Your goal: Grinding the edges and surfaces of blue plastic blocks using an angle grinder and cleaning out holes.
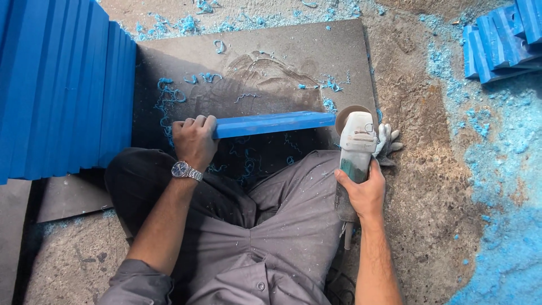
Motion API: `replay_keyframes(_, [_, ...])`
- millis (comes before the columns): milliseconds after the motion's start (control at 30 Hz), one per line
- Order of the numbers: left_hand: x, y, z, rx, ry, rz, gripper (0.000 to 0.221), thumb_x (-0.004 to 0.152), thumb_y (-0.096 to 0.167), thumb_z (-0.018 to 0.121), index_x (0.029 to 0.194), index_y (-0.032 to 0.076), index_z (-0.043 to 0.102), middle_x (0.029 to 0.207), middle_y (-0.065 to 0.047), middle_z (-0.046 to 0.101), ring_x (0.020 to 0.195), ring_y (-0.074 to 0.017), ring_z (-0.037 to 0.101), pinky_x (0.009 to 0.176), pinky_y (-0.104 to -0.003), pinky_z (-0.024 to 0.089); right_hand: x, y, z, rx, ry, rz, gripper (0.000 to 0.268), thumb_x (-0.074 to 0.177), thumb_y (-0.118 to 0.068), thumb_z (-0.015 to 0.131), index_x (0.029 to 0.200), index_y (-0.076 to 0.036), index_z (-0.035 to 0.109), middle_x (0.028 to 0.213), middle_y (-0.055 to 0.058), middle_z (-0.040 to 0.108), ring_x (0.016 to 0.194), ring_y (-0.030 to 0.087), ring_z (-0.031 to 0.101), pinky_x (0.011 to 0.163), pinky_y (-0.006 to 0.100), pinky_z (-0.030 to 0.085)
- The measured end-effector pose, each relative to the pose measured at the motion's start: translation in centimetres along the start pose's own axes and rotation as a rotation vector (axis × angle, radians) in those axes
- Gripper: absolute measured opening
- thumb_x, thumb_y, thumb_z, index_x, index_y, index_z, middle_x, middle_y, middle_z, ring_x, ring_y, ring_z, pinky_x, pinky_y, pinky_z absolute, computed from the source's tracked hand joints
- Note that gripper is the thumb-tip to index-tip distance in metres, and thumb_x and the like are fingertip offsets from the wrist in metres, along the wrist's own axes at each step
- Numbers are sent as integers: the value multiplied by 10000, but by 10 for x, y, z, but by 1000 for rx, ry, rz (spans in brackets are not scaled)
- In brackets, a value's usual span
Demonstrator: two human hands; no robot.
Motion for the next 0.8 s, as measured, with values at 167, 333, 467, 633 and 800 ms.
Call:
replay_keyframes(167, [1,1,4,-26,1,8,326,736,263,912,934,149,680,875,-18,723,839,-214,691,812,-422,476,1,9,0,6,4,-19,600,775,-183,888,1262,21,602,1120,90,707,1006,155,667,898,309,542])
replay_keyframes(333, [2,0,4,-9,11,10,341,725,270,914,952,147,691,889,-29,730,838,-216,692,826,-422,491,3,15,2,-4,-8,-11,604,766,-178,893,1258,27,608,1114,95,714,999,151,673,892,305,552])
replay_keyframes(467, [2,0,6,1,2,12,301,749,248,898,947,153,693,874,-20,721,831,-203,693,816,-418,510,6,14,5,29,-25,14,624,764,-180,887,1278,26,601,1120,97,712,1007,151,675,894,305,552])
replay_keyframes(633, [1,-1,8,10,-2,31,248,786,218,881,932,166,688,863,-6,707,818,-196,687,813,-398,523,1,6,16,11,-41,-2,639,764,-192,886,1291,27,599,1134,109,710,1021,165,677,904,320,552])
replay_keyframes(800, [-3,-2,12,-3,29,55,248,782,192,875,947,167,691,869,-3,705,823,-191,685,802,-384,530,-13,-12,58,-142,-160,-45,688,764,-297,871,1304,10,576,1166,153,720,1064,255,714,938,389,563])
Point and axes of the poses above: each hand's wrist, its own x-axis towards the middle knuckle, its own z-axis out of the palm, y = z × x, the point moved 5 cm from there along x, towards the middle knuckle
